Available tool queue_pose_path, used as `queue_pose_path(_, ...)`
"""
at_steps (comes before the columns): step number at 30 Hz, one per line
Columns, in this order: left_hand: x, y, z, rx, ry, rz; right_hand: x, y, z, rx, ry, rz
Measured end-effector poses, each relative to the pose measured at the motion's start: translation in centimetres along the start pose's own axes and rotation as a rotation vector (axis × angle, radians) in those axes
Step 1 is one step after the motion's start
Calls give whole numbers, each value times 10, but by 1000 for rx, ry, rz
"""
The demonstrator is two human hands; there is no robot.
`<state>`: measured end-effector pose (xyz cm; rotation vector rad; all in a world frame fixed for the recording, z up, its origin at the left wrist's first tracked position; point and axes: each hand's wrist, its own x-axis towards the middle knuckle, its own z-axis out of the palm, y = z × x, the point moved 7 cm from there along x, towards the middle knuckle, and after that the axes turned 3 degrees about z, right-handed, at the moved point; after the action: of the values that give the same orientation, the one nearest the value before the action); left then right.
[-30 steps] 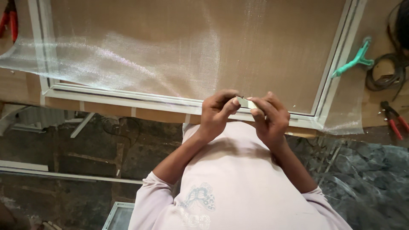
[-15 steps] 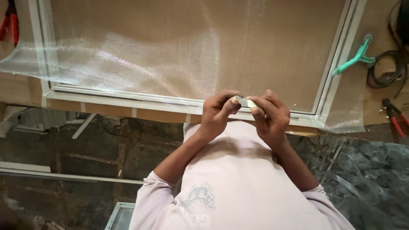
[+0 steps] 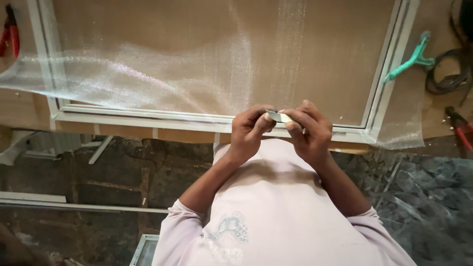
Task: The person lays mesh over an aluminum window screen frame and presses a black rubber spline into the frame's groove, using a green spline roller by hand to seat the spline around the perimeter while holding the mesh taut. They work along each side of the frame in turn, then handle the excess spline at the corner.
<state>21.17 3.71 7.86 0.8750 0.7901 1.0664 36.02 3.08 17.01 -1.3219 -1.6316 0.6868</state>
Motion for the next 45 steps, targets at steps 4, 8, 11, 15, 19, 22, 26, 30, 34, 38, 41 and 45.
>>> queue_pose_path(4, 2, 0, 1, 35, 18, 8, 0, 4, 0, 7, -1, 8)
queue_pose_path(8, 2, 7, -1, 23, 26, 37, -1, 6, 0, -18, -8, 31)
queue_pose_path(11, 1, 10, -1, 65, 26, 26, -1, 6, -1, 10, -4, 49)
queue_pose_path(15, 2, 10, 1, 98, 5, 65, 0, 7, 0, 28, -14, 54)
queue_pose_path(19, 1, 0, 1, 61, 25, -4, -6, 14, -1, 8, -11, 32)
queue_pose_path(22, 0, 1, -1, 61, 44, 21, -14, 25, -1, 8, 1, 15)
queue_pose_path(26, -3, 13, -7, 66, 72, 91, -16, 53, -14, -172, 171, 78)
queue_pose_path(30, -3, 18, -9, 124, 93, 64, -19, 73, -27, 296, 262, 273)
queue_pose_path(34, 0, 24, -4, 226, 85, 91, -17, 53, -14, 448, 144, 281)
queue_pose_path(38, 5, 33, 3, 350, 69, 133, -11, 45, 9, 579, 15, 441)
queue_pose_path(41, 5, 43, 6, 441, 55, 192, -8, 44, 16, 683, 23, 500)
queue_pose_path(45, 5, 55, 10, 562, 31, 247, -7, 43, 15, 534, -1, 479)
